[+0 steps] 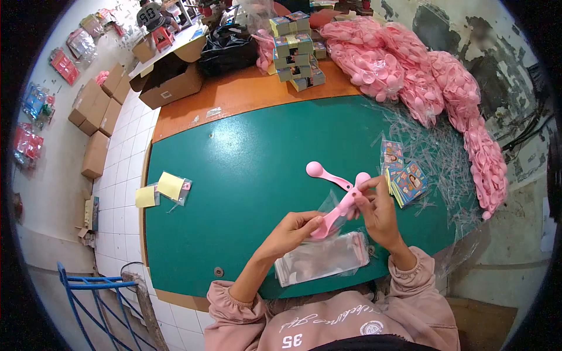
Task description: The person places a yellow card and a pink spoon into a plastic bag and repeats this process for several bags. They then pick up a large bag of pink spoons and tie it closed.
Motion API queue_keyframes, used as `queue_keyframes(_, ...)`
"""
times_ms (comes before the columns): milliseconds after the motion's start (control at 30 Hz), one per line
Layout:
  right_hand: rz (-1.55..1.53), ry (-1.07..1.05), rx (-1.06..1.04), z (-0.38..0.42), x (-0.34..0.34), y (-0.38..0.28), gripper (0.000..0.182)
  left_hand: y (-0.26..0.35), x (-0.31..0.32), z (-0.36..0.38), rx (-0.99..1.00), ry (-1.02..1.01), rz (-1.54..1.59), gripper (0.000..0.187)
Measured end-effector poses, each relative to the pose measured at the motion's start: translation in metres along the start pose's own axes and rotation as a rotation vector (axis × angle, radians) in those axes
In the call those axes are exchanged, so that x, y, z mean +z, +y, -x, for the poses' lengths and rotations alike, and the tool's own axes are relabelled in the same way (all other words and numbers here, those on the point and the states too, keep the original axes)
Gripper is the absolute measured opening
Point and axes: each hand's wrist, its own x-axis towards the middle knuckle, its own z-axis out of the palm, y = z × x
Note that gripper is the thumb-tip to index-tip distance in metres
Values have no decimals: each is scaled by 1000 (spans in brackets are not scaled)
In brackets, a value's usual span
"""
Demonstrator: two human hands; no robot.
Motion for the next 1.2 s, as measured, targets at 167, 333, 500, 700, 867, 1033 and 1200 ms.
queue_keyframes(167, 112, -327, -254, -4, -6, -5, 47, 6, 4, -2, 50, 119, 8, 38)
queue_keyframes(333, 258, -538, -376, -7, -13, -10, 50, 17, 9, 2, 127, 95, 60, 40)
queue_keyframes(500, 788, 184, -15, -14, -120, 18, 36, 18, -8, 10, 163, 160, 93, 44)
queue_keyframes(700, 1097, 352, 155, -16, -147, 40, 28, 21, -6, 7, 168, 134, 105, 44)
queue_keyframes(867, 1133, 405, 111, -20, -147, 34, 12, 18, -7, 6, 133, 109, 89, 40)
queue_keyframes(1033, 1368, 405, -96, -15, -159, 37, 13, 22, -5, 5, 141, 87, 57, 41)
queue_keyframes(1200, 586, 329, 19, -7, -112, -23, 12, 23, -1, 5, 106, 40, 15, 43)
